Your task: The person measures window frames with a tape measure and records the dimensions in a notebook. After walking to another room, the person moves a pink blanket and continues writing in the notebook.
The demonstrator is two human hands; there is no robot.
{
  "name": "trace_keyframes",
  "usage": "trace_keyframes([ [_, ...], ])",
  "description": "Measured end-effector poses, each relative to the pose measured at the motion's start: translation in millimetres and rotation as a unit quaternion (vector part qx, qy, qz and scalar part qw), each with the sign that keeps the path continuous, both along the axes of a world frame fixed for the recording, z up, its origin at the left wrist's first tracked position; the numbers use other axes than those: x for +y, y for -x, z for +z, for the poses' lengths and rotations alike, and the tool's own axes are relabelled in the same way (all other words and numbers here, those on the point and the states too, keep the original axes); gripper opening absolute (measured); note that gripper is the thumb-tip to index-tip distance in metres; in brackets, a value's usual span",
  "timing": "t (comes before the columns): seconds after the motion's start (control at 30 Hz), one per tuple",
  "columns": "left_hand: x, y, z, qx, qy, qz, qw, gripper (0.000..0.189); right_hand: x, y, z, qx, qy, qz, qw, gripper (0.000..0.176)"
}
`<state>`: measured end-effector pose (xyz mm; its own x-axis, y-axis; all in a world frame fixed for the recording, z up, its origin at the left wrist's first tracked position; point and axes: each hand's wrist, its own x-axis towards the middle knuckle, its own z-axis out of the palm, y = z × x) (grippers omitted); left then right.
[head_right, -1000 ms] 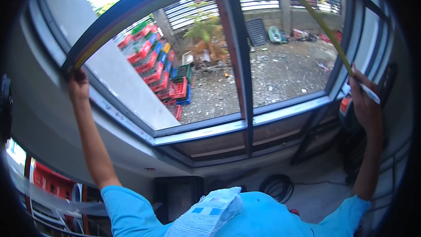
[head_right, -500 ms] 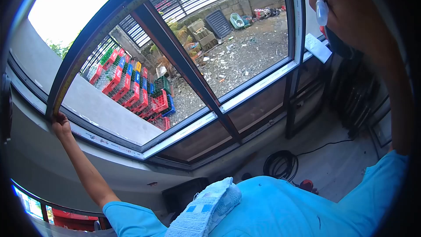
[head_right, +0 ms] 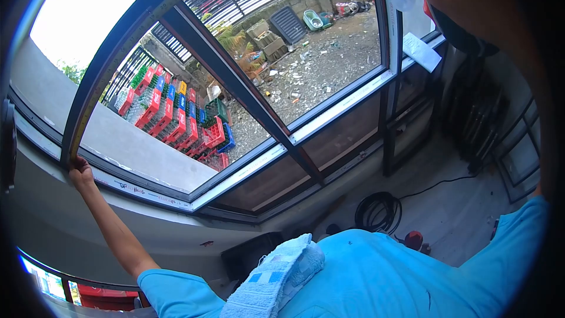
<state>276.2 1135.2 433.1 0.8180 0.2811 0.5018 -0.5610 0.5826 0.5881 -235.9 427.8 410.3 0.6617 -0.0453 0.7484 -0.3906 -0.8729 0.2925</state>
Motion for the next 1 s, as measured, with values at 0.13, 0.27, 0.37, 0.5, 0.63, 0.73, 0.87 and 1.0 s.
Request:
trace_keyframes([
  [0.13,-2.7,6.7,-19.9,-0.005,-0.033,0.038,0.999,0.018,-17.4,6.7,-21.3,0.008,0.071,0.020,0.997,0.012],
  [0.27,-11.3,22.2,-147.4,0.119,-0.019,-0.007,0.993,0.024,-6.8,13.0,-72.2,0.114,0.041,0.050,0.991,0.011],
  [0.37,-29.1,42.2,-275.7,0.251,0.009,0.014,0.968,0.021,22.7,5.9,-115.4,0.238,-0.171,0.043,0.955,0.008],
  [0.5,-32.2,48.6,-396.6,0.358,-0.007,0.046,0.933,0.021,19.5,-8.8,-193.1,0.306,-0.225,0.066,0.923,0.010],
  [0.63,-31.2,43.3,-453.2,0.384,-0.017,0.042,0.922,0.022,19.8,-20.7,-240.7,0.363,-0.263,0.044,0.893,0.012],
  [0.73,-35.9,45.3,-468.0,0.400,-0.019,0.055,0.915,0.021,22.5,-26.7,-253.4,0.359,-0.282,0.032,0.889,0.013],
  [0.87,-44.5,51.9,-460.8,0.420,-0.026,0.073,0.904,0.022,22.2,-28.0,-259.3,0.373,-0.261,0.014,0.890,0.017],
  [1.0,-35.7,49.5,-475.5,0.451,-0.047,0.073,0.888,0.023,20.7,-29.4,-263.6,0.365,-0.271,0.010,0.891,0.017],
])
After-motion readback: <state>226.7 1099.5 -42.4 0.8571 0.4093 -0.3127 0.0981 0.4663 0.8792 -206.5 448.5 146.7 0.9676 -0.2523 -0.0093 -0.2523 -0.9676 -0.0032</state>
